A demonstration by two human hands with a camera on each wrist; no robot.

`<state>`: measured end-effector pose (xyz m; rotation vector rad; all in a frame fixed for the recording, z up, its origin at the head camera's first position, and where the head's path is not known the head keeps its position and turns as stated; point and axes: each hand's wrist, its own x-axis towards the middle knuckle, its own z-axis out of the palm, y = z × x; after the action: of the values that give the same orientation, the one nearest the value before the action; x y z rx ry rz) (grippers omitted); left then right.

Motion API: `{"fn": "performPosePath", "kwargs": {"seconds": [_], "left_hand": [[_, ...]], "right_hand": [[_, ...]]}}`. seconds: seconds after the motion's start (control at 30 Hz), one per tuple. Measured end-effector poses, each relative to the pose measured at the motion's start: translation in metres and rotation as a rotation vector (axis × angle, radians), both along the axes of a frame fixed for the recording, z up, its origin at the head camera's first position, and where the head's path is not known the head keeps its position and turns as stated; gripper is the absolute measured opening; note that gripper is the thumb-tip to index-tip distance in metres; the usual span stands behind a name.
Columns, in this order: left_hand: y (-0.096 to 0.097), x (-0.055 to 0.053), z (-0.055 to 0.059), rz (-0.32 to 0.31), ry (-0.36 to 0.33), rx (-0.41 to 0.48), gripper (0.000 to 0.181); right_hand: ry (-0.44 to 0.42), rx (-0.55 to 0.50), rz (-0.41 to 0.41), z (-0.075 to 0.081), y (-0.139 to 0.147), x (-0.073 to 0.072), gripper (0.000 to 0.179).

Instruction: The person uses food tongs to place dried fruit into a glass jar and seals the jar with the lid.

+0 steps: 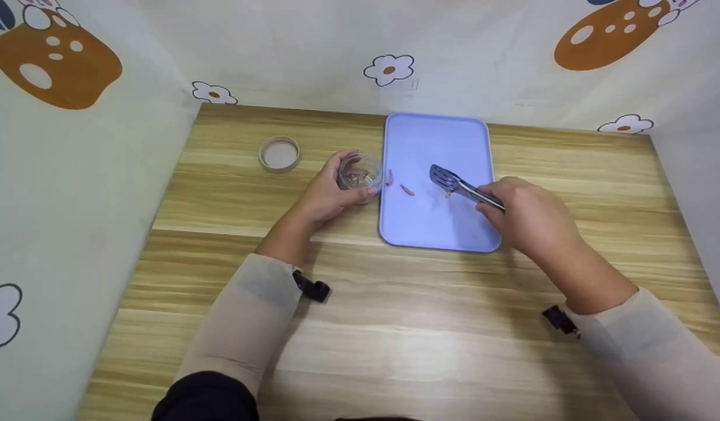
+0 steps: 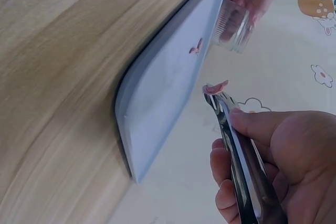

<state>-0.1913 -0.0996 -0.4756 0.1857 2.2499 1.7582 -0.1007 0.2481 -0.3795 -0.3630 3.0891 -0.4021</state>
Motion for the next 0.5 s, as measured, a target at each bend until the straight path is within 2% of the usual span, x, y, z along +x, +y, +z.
{"fn": "performPosePath", "kwargs": {"seconds": [0.4,0.5], "left_hand": [[0.000,-0.001,-0.001,0.001,0.004,-0.034,0.097],[0.000,-0.001,-0.001,-0.003,0.010,-0.018,0.096]], "right_hand": [[0.042,-0.007,0.013,0.009,-0.016,-0.005,0.030],[0.055,-0.010,0.015,0.011,-0.022,-0.008,0.030]]}}
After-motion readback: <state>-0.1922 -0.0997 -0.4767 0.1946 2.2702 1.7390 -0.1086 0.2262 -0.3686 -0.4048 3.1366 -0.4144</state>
